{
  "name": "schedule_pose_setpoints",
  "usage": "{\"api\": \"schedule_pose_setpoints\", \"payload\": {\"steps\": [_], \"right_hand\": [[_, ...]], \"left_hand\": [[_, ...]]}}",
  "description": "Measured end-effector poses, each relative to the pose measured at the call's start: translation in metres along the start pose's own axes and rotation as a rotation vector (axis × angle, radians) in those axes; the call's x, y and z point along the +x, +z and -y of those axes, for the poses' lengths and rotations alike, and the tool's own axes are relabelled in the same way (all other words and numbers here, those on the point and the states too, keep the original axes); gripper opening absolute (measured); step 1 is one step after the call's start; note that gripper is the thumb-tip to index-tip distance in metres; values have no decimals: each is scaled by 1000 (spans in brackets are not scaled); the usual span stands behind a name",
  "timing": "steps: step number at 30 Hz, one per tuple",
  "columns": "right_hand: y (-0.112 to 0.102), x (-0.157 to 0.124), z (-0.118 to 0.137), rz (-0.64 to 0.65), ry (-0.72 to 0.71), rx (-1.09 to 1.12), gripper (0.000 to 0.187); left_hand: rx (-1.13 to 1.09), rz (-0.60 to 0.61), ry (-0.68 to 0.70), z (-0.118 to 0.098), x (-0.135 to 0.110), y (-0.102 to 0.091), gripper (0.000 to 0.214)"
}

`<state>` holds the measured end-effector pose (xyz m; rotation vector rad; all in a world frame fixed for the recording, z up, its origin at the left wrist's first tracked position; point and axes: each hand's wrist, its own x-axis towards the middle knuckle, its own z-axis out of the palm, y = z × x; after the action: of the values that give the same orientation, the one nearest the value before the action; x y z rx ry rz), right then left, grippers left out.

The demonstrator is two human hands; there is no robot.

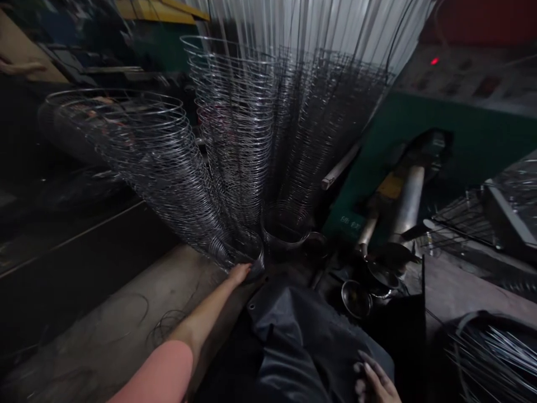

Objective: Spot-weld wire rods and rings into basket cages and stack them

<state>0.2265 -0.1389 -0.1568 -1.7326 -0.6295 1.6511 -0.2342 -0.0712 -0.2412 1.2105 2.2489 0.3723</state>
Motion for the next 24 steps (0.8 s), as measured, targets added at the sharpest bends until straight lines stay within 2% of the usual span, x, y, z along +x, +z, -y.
{"api": "schedule_pose_setpoints", "payload": {"steps": [3,7,8,10,12,15,17,19,21,22,24], "right_hand": [[0,-1,0,20,5,5,50],[2,-4,6,23,-14,-63,51],[6,-5,11,24,-37,-126,50],[18,-10,28,23,-134,-294,48],[36,-17,53,30,-319,-448,46],[66,-37,97,88,-667,-568,53],[80,-55,123,186,-865,-599,54],[88,-73,139,345,-922,-629,46],[90,-84,141,443,-841,-602,37],[89,-87,138,443,-782,-550,35],[85,-86,126,351,-699,-383,35]], "left_hand": [[-29,-114,24,-6,6,-34,27],[-88,-286,113,-16,-3,-97,37],[-134,-321,181,-23,-11,-111,38],[-318,-339,414,-43,-33,-135,38],[-459,-229,617,-74,-60,-150,37],[-484,24,844,-129,-99,-158,35],[-474,171,1003,-165,-119,-156,33],[-450,260,1121,-195,-133,-151,32],[-435,216,1175,-215,-142,-143,34],[-441,143,1178,-222,-146,-138,36],[-510,-42,1119,-225,-152,-126,42]]}}
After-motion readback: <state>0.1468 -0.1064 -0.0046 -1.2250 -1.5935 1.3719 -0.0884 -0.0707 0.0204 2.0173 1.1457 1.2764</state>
